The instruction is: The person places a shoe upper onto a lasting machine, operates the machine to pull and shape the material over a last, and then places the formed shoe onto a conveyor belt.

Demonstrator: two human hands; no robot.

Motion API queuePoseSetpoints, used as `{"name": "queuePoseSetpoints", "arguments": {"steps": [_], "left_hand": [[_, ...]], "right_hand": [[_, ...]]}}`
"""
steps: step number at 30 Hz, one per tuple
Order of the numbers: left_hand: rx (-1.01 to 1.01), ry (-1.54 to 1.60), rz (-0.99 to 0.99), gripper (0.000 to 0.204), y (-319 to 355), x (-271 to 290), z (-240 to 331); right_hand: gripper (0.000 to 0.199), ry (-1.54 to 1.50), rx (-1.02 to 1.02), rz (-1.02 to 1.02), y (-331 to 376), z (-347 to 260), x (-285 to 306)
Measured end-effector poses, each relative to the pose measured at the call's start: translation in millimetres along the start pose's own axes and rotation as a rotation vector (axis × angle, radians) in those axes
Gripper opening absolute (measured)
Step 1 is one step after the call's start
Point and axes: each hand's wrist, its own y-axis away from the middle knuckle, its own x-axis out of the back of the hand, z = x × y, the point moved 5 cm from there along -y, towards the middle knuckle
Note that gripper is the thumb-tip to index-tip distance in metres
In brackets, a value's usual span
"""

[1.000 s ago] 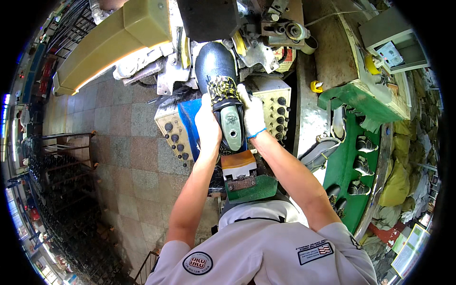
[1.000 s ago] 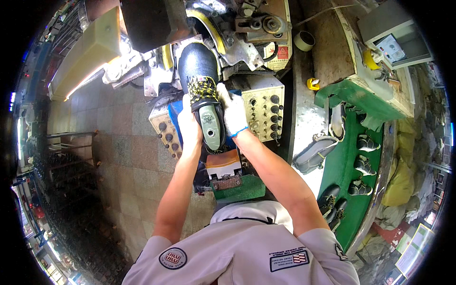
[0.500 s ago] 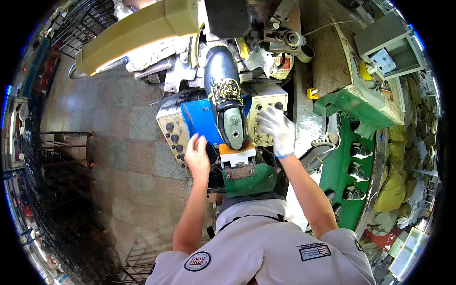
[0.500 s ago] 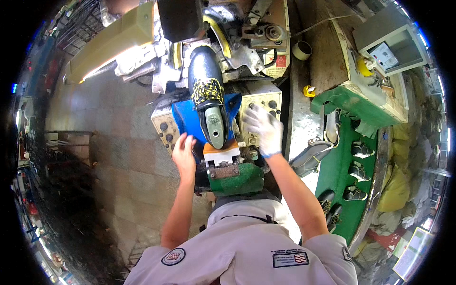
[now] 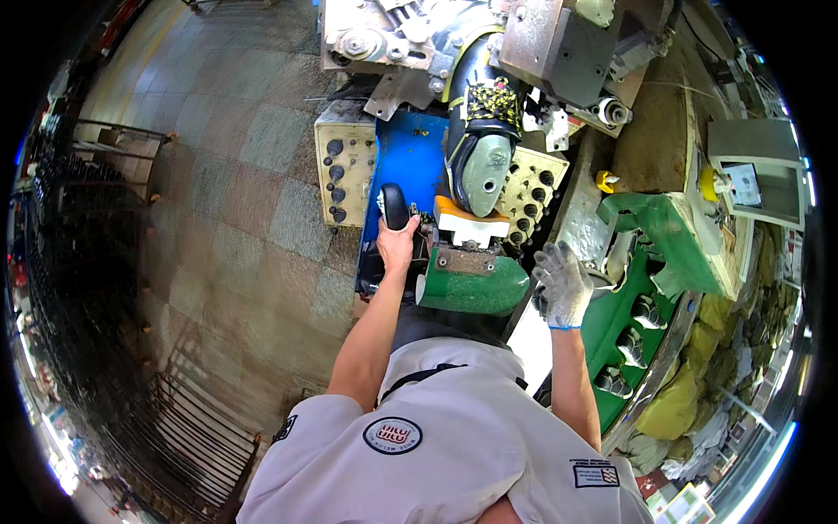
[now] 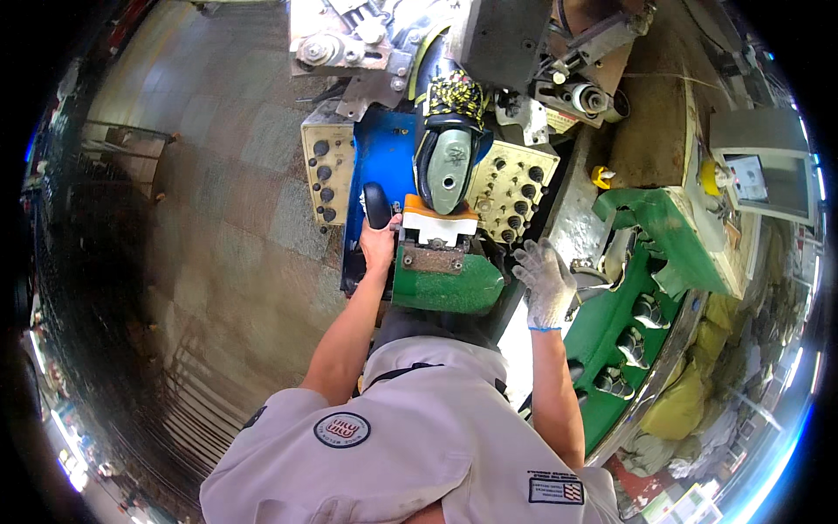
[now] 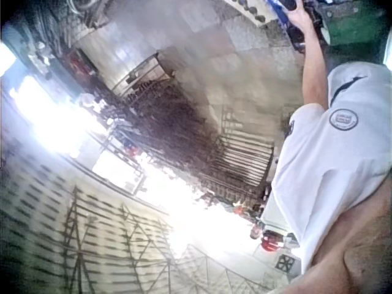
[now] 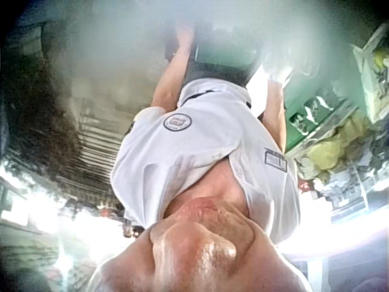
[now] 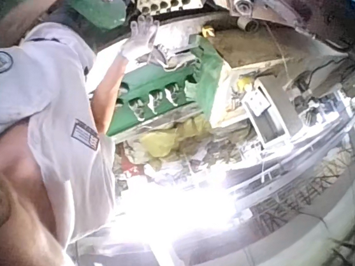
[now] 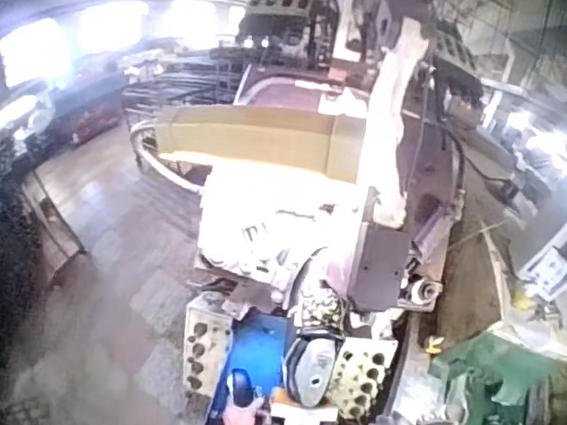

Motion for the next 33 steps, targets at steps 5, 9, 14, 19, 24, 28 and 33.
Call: {"name": "queuePoseSetpoints", "arguments": {"steps": [5,9,14,19,24,28,33], "left_hand": [[-0.074,0.262,-0.148,0.046,14,48,0],[-0.136,0.114,-0.356,0.048,54,134,91],[-0.26,0.295,-0.591,0.044,111,193,243],[-0.015,0.553,-0.81,0.033,175,74,281],[-0.543,-0.235,-0.474,0.033,181,35,303],[-0.837,-0.451,-0.054,0.054,117,47,311],[-0.709,-0.658,0.132,0.053,82,-6,314]], "right_hand": [[0.056,-0.015,-0.024,-0.112,3,-13,-4],[0.062,-0.039,0.023,-0.167,15,-33,-1],[0.072,0.008,0.148,-0.459,55,-76,-80],[0.05,-0.223,0.234,-0.741,60,-93,-120],[0.035,-0.53,-0.005,-0.223,9,-69,70],[0.036,-0.327,-0.068,0.358,54,-21,323],[0.043,-0.12,-0.155,0.829,182,31,548]]}}
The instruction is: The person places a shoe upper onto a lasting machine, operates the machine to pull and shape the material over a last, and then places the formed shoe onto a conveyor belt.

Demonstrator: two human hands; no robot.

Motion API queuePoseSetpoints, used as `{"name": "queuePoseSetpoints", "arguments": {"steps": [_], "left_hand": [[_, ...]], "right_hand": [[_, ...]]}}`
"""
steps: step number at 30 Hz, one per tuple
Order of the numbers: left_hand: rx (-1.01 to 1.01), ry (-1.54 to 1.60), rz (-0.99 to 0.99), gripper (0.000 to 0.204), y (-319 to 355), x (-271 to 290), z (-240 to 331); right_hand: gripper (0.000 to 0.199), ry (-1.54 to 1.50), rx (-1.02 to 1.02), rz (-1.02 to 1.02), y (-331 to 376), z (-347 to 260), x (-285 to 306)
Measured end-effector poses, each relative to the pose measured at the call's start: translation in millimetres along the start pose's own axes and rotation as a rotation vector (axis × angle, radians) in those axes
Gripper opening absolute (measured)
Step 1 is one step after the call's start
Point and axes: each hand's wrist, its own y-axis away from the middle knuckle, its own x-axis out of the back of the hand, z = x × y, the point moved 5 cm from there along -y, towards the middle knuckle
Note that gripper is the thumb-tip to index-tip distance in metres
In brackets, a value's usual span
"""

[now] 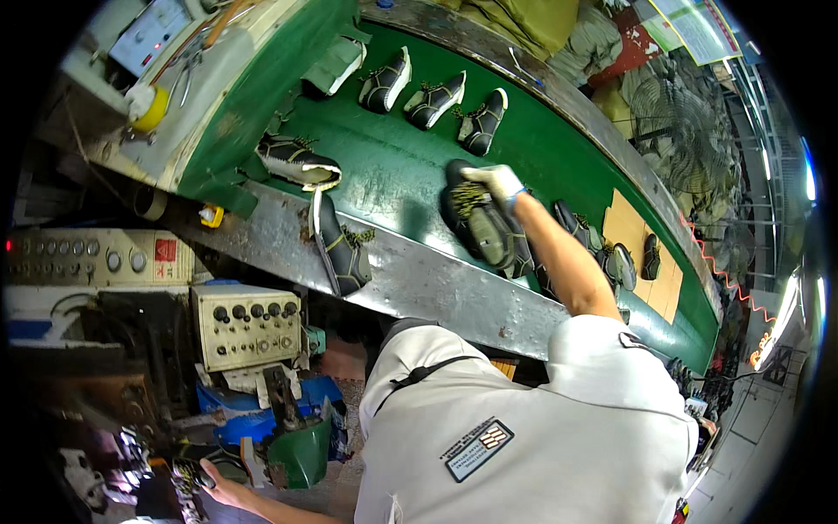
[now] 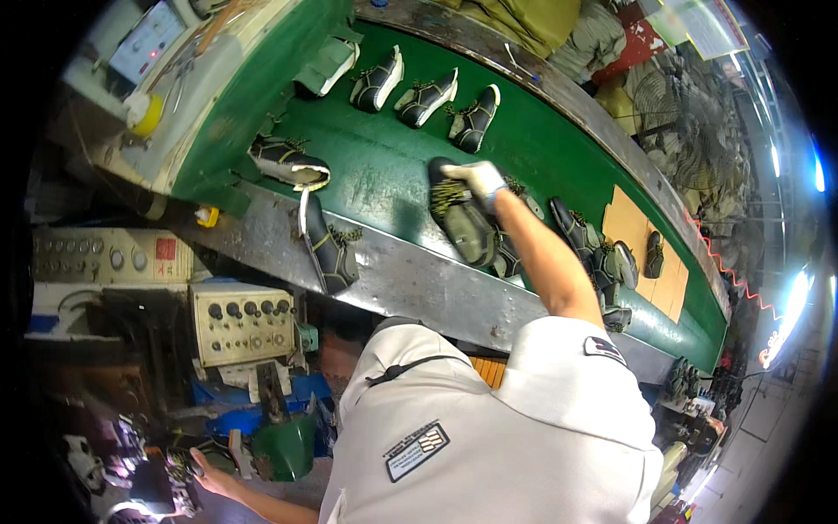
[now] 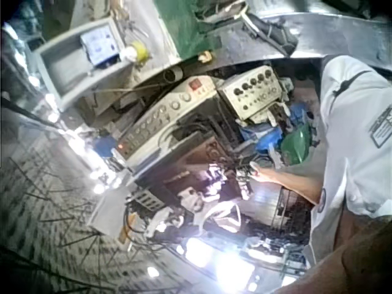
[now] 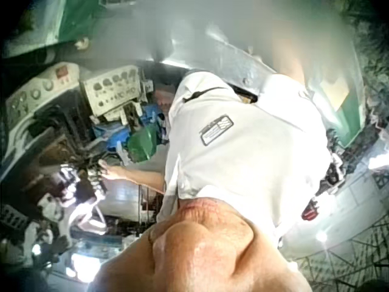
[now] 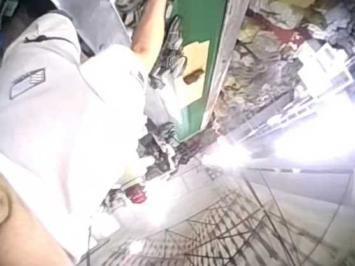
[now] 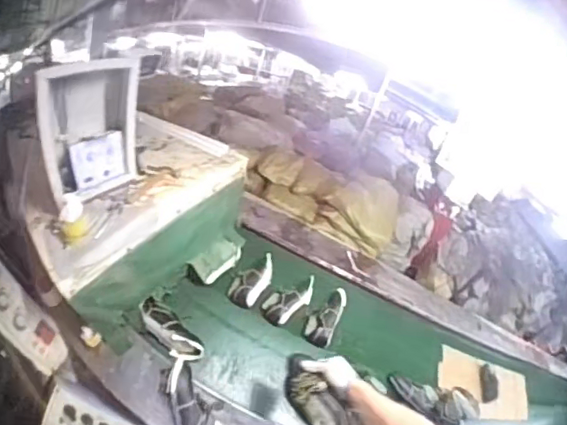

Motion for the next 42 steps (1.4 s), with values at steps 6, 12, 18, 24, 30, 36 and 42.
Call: {"name": "queuePoseSetpoints", "arguments": {"steps": [6,12,18,24,30,36,42], "left_hand": [[-0.253,0.0,0.023,0.046,-32,-16,-21],[-0.189,-0.142,-0.189,0.043,-10,-13,-31],[-0.096,-0.206,-0.451,0.039,8,-14,-51],[-0.061,-0.156,-0.625,0.035,1,19,-88],[-0.137,-0.05,-0.645,0.033,-18,15,-108],[-0.089,0.611,-0.862,0.036,90,-62,137],[0.118,0.951,-0.996,0.039,65,-66,154]], "right_hand": [[0.085,1.067,-0.194,0.313,-88,38,121],[0.094,0.548,-0.095,0.639,-247,63,120],[0.049,-0.189,0.09,0.648,-315,87,132],[0.045,-0.887,0.096,0.034,-230,72,86],[0.057,-1.282,0.135,-0.426,-4,-10,-96],[0.043,-0.888,-0.31,-0.829,97,8,-332],[0.045,-0.466,-0.344,-1.149,251,-26,-466]]}}
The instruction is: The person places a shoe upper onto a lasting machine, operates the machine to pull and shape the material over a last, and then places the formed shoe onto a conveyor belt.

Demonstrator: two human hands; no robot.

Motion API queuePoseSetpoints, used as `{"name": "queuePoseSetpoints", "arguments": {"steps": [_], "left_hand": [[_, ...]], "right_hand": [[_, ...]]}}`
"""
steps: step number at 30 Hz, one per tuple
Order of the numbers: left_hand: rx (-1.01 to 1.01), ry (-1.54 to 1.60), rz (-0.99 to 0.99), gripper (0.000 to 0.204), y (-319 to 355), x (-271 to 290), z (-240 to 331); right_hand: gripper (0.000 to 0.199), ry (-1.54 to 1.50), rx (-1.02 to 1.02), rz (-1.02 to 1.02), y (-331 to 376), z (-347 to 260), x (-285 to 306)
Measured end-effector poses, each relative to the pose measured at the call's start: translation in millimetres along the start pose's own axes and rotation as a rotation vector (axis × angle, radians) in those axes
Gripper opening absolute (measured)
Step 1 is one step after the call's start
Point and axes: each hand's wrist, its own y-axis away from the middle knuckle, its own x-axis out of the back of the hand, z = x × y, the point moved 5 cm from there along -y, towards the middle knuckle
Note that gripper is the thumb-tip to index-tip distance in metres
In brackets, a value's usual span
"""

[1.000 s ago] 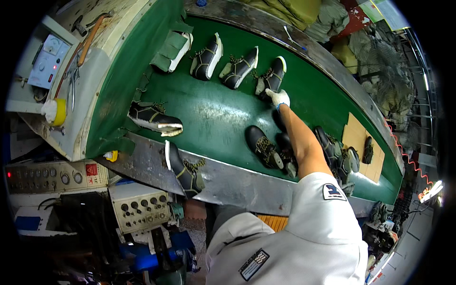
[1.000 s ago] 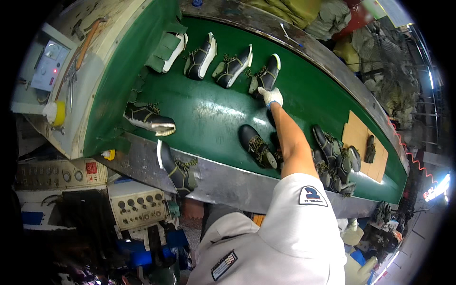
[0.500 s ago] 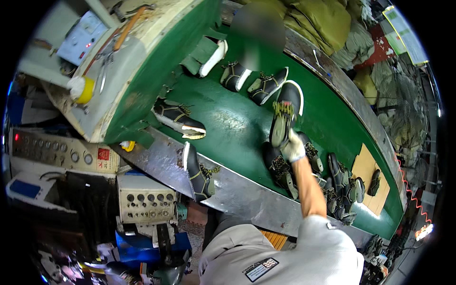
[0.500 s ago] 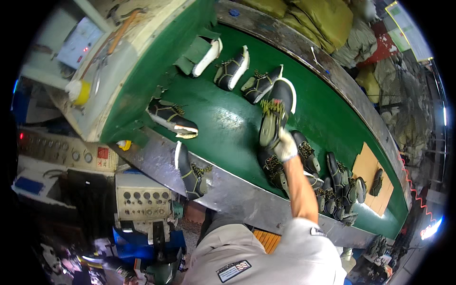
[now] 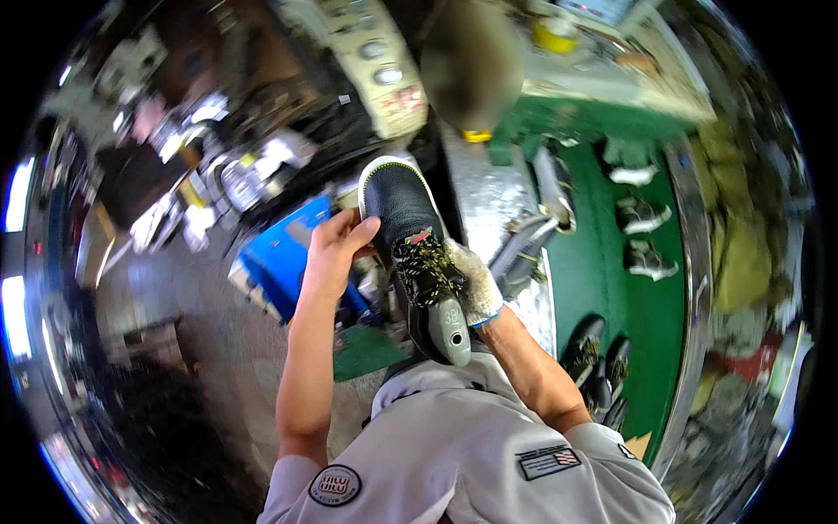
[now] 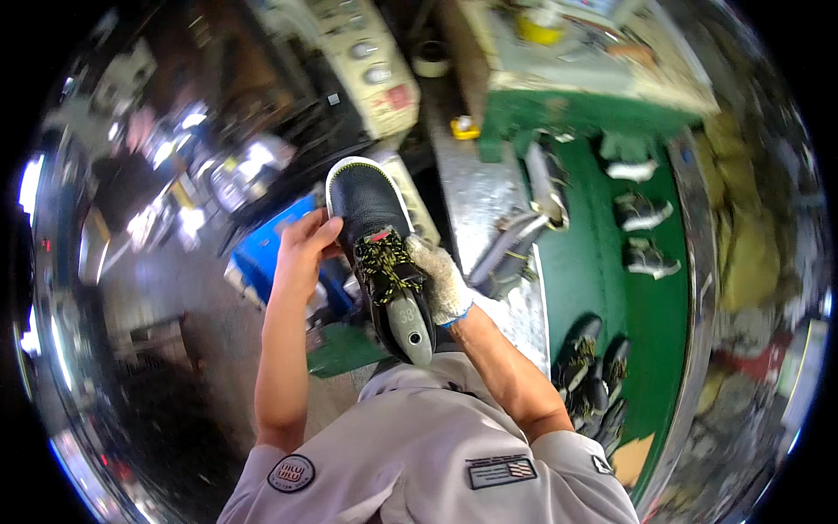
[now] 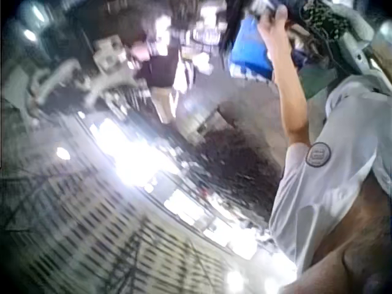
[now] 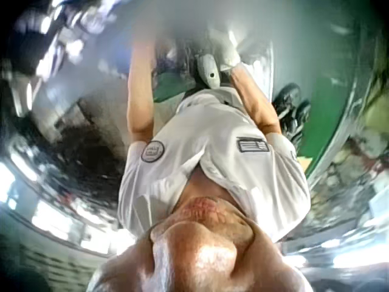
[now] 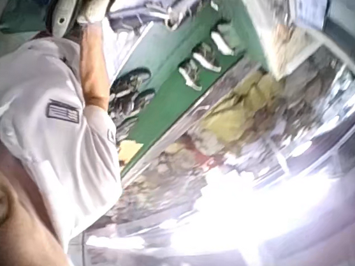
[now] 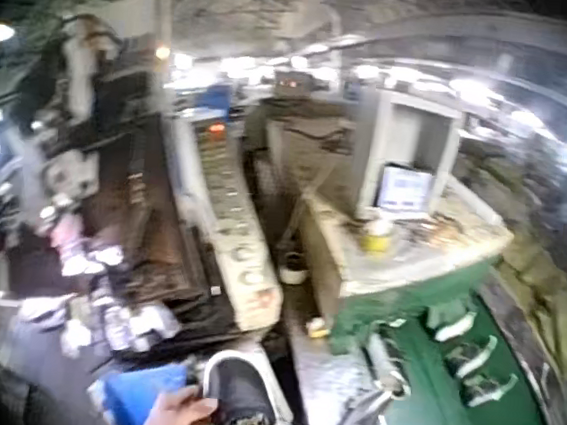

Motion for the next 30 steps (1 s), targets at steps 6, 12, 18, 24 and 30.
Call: {"name": "queuePoseSetpoints", "arguments": {"steps": [6,12,18,24,30], "left_hand": [[0.082,0.25,0.347,0.029,31,137,-27],[-0.082,0.356,0.516,0.023,30,219,-44],[-0.122,0.307,0.601,0.013,31,236,-25],[-0.392,0.243,1.01,0.031,20,236,-21],[-0.416,-0.206,1.194,0.04,10,249,-15]], "right_hand": [[0.04,0.219,-0.076,-0.131,-55,69,-90],[0.043,0.235,-0.188,-0.197,-95,112,-126],[0.052,0.256,-0.162,-0.165,-118,128,-129],[0.053,0.201,-0.148,-0.149,-116,149,-147],[0.051,0.227,-0.113,-0.113,-140,153,-141]]}}
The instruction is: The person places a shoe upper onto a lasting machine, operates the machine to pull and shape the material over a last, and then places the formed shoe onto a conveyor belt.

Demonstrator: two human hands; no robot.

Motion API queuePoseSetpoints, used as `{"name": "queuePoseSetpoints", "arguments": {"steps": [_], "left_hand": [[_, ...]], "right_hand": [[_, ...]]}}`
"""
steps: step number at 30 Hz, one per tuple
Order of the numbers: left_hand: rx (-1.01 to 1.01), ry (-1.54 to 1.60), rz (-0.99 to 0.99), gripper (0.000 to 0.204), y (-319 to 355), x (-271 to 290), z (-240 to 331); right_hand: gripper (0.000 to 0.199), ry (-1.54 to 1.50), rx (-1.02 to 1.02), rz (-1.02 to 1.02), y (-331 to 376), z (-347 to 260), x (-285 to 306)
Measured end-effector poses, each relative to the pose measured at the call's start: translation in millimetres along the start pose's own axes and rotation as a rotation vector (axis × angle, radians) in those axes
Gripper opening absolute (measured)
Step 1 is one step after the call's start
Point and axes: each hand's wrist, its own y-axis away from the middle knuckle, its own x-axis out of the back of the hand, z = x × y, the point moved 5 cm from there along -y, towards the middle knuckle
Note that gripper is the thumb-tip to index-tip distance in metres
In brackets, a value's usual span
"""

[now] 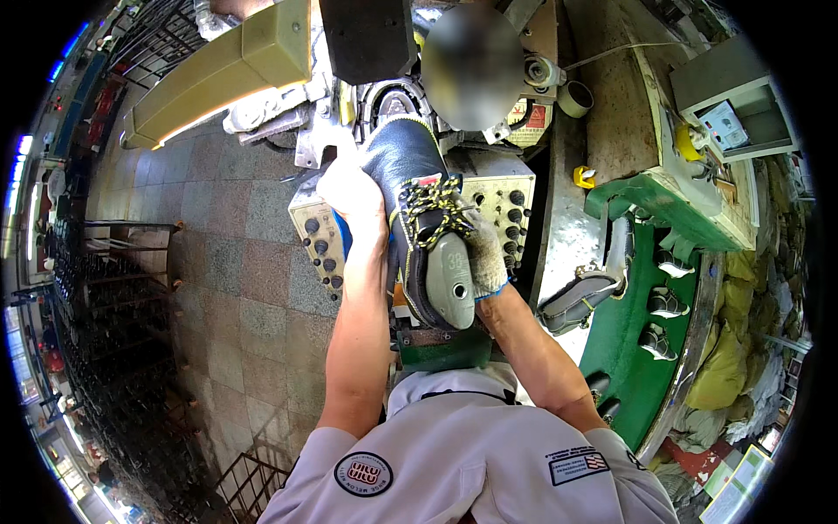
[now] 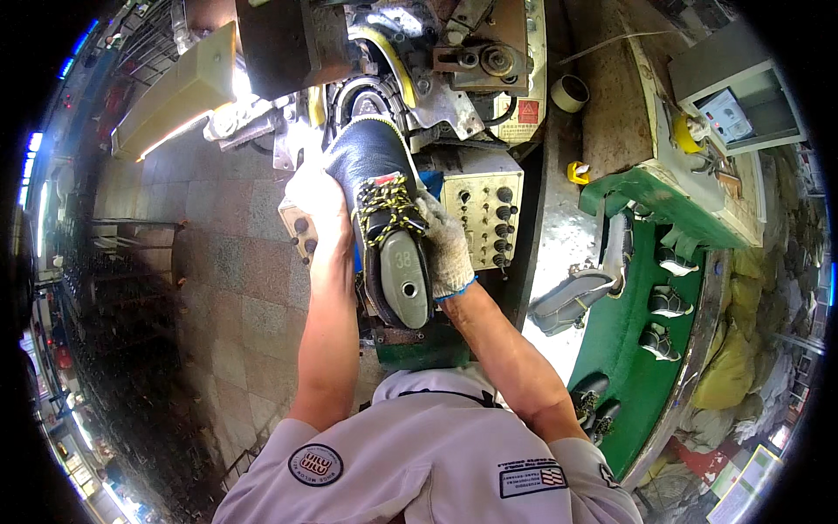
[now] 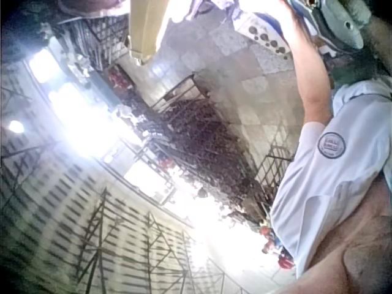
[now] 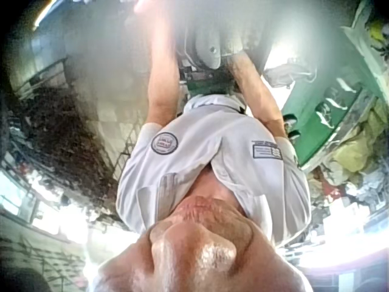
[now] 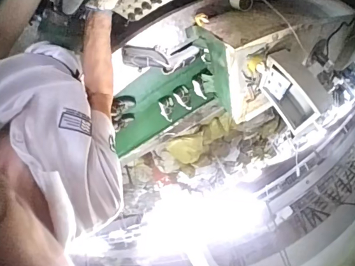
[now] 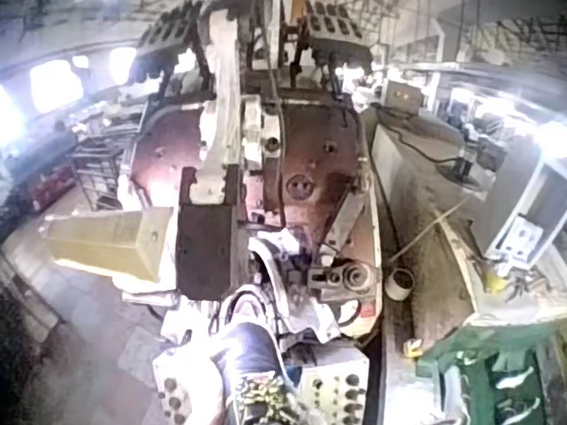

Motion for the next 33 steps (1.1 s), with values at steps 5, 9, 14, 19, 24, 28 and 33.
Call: {"name": "queuePoseSetpoints", "arguments": {"steps": [5,9,14,19,24,28,33], "left_hand": [[0.021,0.162,-0.077,0.027,-11,-10,-5],[0.35,0.562,-0.228,0.02,5,-4,-11],[0.311,0.475,-0.357,0.024,14,7,-2],[0.756,0.533,-0.503,0.047,43,15,-17],[0.791,0.603,-0.533,0.056,58,-1,-29],[0.829,0.601,-0.556,0.058,49,1,-23],[0.742,0.622,-0.562,0.054,50,-2,-23]], "right_hand": [[0.047,-0.043,0.049,0.013,-11,-3,-12],[0.038,0.022,0.151,0.062,-25,-11,-25],[0.049,0.186,0.212,0.165,-49,-9,-23],[0.049,0.639,0.406,0.219,-55,-6,-20],[0.046,0.485,0.278,0.196,-63,-9,-10],[0.042,0.463,0.305,0.25,-61,-7,-15],[0.041,0.489,0.294,0.254,-55,-10,-24]]}}
